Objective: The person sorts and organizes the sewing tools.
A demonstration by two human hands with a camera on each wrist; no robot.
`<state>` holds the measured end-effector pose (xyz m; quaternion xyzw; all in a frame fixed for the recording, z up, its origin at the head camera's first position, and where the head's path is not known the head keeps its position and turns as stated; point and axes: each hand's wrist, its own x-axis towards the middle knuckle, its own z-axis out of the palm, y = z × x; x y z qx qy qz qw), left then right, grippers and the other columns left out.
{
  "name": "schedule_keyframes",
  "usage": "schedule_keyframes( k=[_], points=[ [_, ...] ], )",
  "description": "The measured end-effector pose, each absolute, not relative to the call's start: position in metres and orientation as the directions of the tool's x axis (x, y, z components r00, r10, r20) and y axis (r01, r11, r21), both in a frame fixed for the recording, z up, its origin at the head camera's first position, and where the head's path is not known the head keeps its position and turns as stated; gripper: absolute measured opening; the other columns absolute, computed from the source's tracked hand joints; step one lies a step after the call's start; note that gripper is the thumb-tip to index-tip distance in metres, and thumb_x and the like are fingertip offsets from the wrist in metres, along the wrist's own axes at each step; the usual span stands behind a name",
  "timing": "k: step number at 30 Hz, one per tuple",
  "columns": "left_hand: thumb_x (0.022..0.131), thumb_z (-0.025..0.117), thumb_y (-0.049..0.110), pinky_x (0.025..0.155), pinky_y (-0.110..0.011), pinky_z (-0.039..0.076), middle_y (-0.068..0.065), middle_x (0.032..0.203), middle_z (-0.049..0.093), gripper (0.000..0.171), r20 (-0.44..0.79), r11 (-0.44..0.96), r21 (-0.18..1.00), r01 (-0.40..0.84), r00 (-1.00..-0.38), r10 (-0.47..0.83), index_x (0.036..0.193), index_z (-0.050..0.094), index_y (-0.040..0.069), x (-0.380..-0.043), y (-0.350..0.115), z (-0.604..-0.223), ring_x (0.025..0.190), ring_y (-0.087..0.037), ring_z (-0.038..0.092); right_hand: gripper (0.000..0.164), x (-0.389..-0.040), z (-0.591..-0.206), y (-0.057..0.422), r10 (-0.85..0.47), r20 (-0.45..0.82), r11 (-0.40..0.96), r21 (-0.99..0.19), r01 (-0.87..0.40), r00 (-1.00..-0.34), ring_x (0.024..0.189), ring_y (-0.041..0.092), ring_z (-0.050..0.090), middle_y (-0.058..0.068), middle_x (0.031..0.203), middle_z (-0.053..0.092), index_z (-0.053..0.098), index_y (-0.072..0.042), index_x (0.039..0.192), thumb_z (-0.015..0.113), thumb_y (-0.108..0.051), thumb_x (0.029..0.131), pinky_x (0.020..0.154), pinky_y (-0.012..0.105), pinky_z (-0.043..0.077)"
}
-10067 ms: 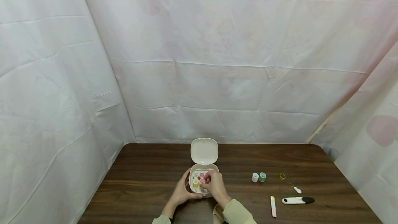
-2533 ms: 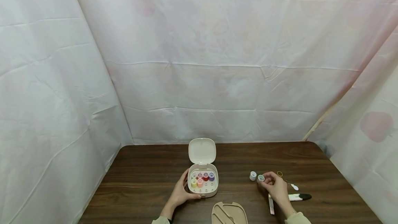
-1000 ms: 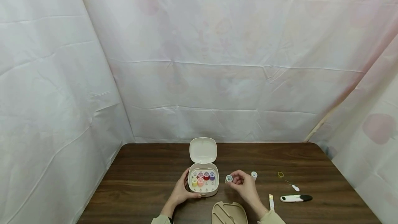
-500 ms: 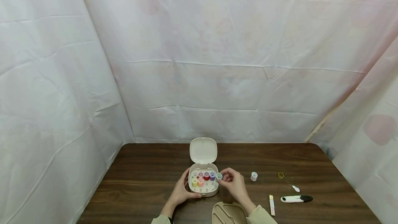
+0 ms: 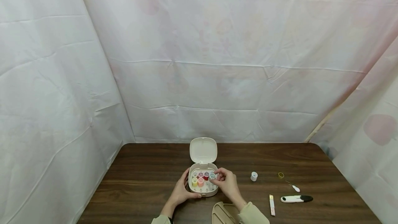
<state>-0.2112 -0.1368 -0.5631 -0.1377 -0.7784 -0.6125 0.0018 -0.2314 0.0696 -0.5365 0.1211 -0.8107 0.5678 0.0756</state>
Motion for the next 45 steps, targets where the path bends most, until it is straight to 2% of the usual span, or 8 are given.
schedule_keyframes(
  k=[19, 23, 28, 34, 45],
  points=[
    [0.056, 0.084, 0.010, 0.100, -0.049, 0.028, -0.030, 0.133, 0.031, 0.105, 0.171, 0.222, 0.950, 0.219, -0.961, 0.216, 0.136, 0.019, -0.009, -0.213, -0.138, -0.565, 0.122, -0.041, 0.030, 0.023, -0.237, -0.554, 0.057, -0.087, 0.268, 0.487, -0.828, -0.276, -0.959, 0.047, 0.001, 0.033, -0.004, 0.054, 0.041, 0.068, -0.006, 0.079, 0.080, -0.010, 0.059, 0.039, 0.015, 0.029],
    [0.056, 0.084, 0.009, 0.099, -0.049, 0.028, -0.031, 0.132, 0.031, 0.105, 0.176, 0.217, 0.950, 0.224, -0.960, 0.219, 0.136, 0.018, -0.010, -0.213, -0.138, -0.565, 0.122, -0.041, 0.030, 0.023, -0.239, -0.558, 0.055, -0.093, 0.307, 0.522, -0.795, -0.309, -0.947, 0.049, 0.000, 0.032, -0.001, 0.055, 0.043, 0.069, -0.008, 0.077, 0.081, -0.012, 0.057, 0.039, 0.015, 0.029],
    [0.056, 0.084, 0.009, 0.099, -0.049, 0.028, -0.031, 0.132, 0.032, 0.105, 0.180, 0.219, 0.949, 0.228, -0.959, 0.220, 0.136, 0.018, -0.010, -0.213, -0.138, -0.565, 0.121, -0.041, 0.031, 0.024, -0.239, -0.559, 0.053, -0.107, 0.346, 0.546, -0.763, -0.346, -0.932, 0.053, 0.003, 0.035, 0.004, 0.058, 0.048, 0.070, -0.008, 0.076, 0.081, -0.011, 0.055, 0.043, 0.016, 0.031],
    [0.056, 0.084, 0.009, 0.099, -0.049, 0.029, -0.030, 0.131, 0.033, 0.104, 0.185, 0.227, 0.946, 0.234, -0.958, 0.218, 0.135, 0.019, -0.009, -0.213, -0.139, -0.566, 0.120, -0.040, 0.032, 0.025, -0.240, -0.559, 0.053, -0.122, 0.362, 0.584, -0.727, -0.362, -0.924, 0.055, 0.006, 0.039, 0.002, 0.062, 0.051, 0.071, -0.009, 0.077, 0.082, -0.013, 0.054, 0.045, 0.018, 0.033],
    [0.056, 0.084, 0.009, 0.099, -0.049, 0.029, -0.030, 0.132, 0.031, 0.105, 0.177, 0.229, 0.947, 0.228, -0.959, 0.222, 0.135, 0.018, -0.010, -0.213, -0.138, -0.566, 0.121, -0.041, 0.031, 0.024, -0.240, -0.559, 0.052, -0.156, 0.381, 0.604, -0.693, -0.394, -0.911, 0.065, 0.019, 0.056, 0.001, 0.073, 0.064, 0.072, -0.010, 0.075, 0.083, -0.012, 0.054, 0.054, 0.024, 0.046]
  ],
)
